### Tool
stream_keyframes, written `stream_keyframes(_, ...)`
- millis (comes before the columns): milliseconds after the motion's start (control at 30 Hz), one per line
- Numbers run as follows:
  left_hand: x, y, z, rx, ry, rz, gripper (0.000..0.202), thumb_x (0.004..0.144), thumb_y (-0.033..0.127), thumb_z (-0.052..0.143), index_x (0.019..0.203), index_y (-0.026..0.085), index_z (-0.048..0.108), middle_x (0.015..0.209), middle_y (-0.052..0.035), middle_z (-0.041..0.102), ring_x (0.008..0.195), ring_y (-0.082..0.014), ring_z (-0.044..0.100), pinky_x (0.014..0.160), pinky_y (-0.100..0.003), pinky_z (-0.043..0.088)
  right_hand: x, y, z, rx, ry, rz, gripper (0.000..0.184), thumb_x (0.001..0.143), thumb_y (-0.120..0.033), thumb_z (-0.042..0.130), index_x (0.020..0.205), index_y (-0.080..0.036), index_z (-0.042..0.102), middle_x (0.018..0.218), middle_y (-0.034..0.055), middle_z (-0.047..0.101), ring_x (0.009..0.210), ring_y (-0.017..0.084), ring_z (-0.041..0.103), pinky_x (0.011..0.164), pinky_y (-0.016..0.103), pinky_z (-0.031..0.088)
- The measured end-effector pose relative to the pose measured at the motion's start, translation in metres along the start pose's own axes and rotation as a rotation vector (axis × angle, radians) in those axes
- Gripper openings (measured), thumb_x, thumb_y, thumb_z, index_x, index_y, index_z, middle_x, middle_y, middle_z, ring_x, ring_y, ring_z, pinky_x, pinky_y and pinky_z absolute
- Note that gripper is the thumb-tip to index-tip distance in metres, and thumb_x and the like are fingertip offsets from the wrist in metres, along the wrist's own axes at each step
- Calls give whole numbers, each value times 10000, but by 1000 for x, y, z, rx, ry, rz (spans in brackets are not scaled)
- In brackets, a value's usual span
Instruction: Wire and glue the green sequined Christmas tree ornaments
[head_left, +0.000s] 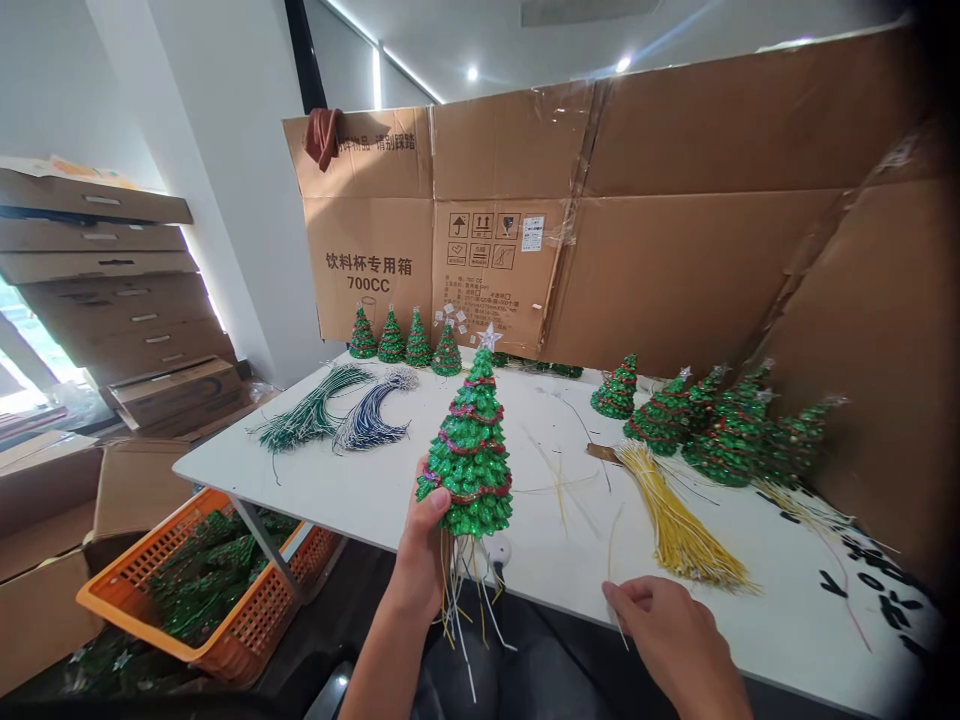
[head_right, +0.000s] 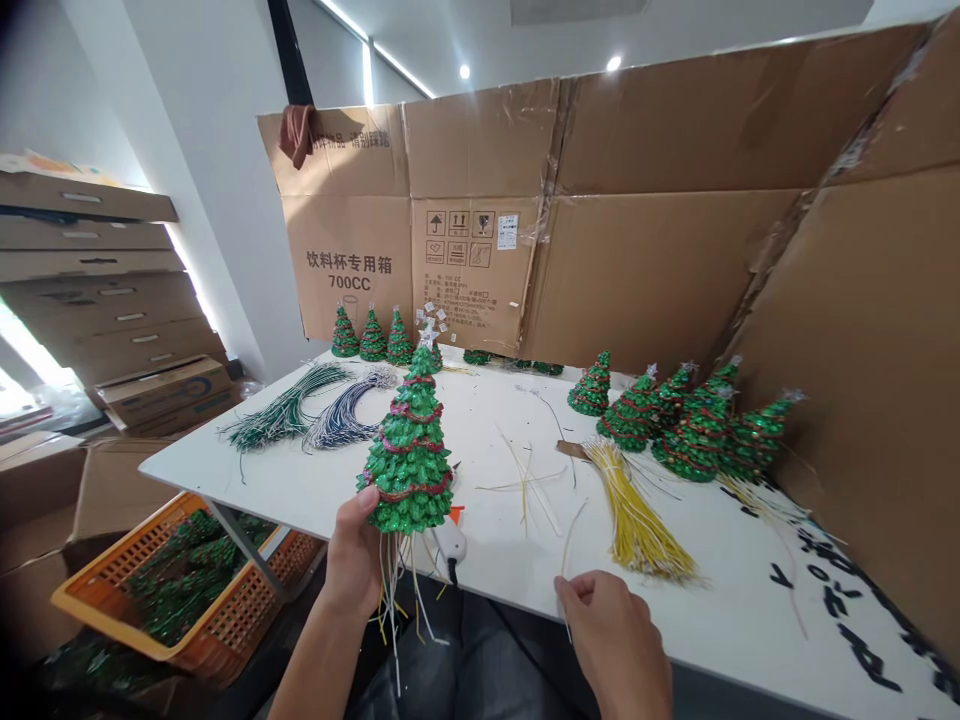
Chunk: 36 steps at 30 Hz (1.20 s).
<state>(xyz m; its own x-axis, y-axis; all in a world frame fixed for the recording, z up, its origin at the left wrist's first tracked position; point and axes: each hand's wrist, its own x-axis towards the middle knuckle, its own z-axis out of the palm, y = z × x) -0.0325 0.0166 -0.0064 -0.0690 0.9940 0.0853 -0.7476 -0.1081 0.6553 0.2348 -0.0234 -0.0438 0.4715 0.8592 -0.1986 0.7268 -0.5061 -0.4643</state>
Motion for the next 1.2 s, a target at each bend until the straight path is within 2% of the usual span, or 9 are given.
stream_keyframes(133,0,0,-2,28,-33,9,689,793,437,846,1414,198,665,1213,-117,830,1133,-366,795,1011,-459,613,2,1,4,-25,-6,-34,293,915,-454,587,760,-281,766,833,113,806,813,324,754,696,379,494)
stream_keyframes(333,1,0,-1,55,-73,21,809,778,494,871,1487,221,589,1309,-129,795,1160,-380,779,1001,-476,613,3,0,7,-79,-13,-26,369,994,-447,437,862,-265,730,996,161,797,952,384,741,776,429,486)
stream_keyframes(467,1,0,1,80,-78,42,750,777,496,878,1424,221,615,1279,-125,797,1147,-370,780,1029,-483,599,2,-4,6,-75,-8,-14,387,1021,-443,350,876,-272,665,1020,174,776,1035,418,715,831,456,468)
stream_keyframes(733,0,-2,1,94,-72,58,706,788,469,888,1386,238,591,1271,-117,776,1182,-361,754,1055,-483,582,5,1,4,62,86,-30,304,970,-453,359,826,-294,574,1038,171,762,1026,406,677,830,463,448)
stream_keyframes(833,0,-3,2,90,-72,62,699,781,459,892,1374,245,589,1271,-107,770,1212,-357,736,1073,-479,567,8,3,4,175,114,-52,275,911,-460,426,773,-293,594,997,178,775,1018,398,682,849,468,451)
stream_keyframes(933,-1,-3,4,90,-59,73,689,779,454,892,1361,249,585,1269,-95,766,1230,-348,724,1094,-474,547,11,4,5,348,106,-68,250,836,-490,537,740,-285,644,829,124,786,888,350,712,839,446,476)
stream_keyframes(1033,-2,-2,6,104,-61,68,680,786,469,887,1351,251,577,1263,-95,765,1216,-346,726,1090,-476,543,11,1,5,562,136,-88,285,761,-546,651,768,-262,675,776,96,778,809,300,700,776,406,498)
stream_keyframes(1100,-2,-2,7,111,-77,68,673,791,480,883,1345,254,575,1267,-96,762,1193,-343,733,1079,-478,547,6,-4,3,729,149,-98,386,729,-598,715,856,-234,684,778,80,762,691,238,631,649,359,474)
stream_keyframes(1200,-2,-1,7,123,-99,82,669,797,485,881,1338,255,562,1261,-95,760,1155,-333,746,1054,-469,563,-7,-17,-5,966,141,-126,638,701,-665,804,1117,-195,689,846,52,747,555,130,441,505,282,368)
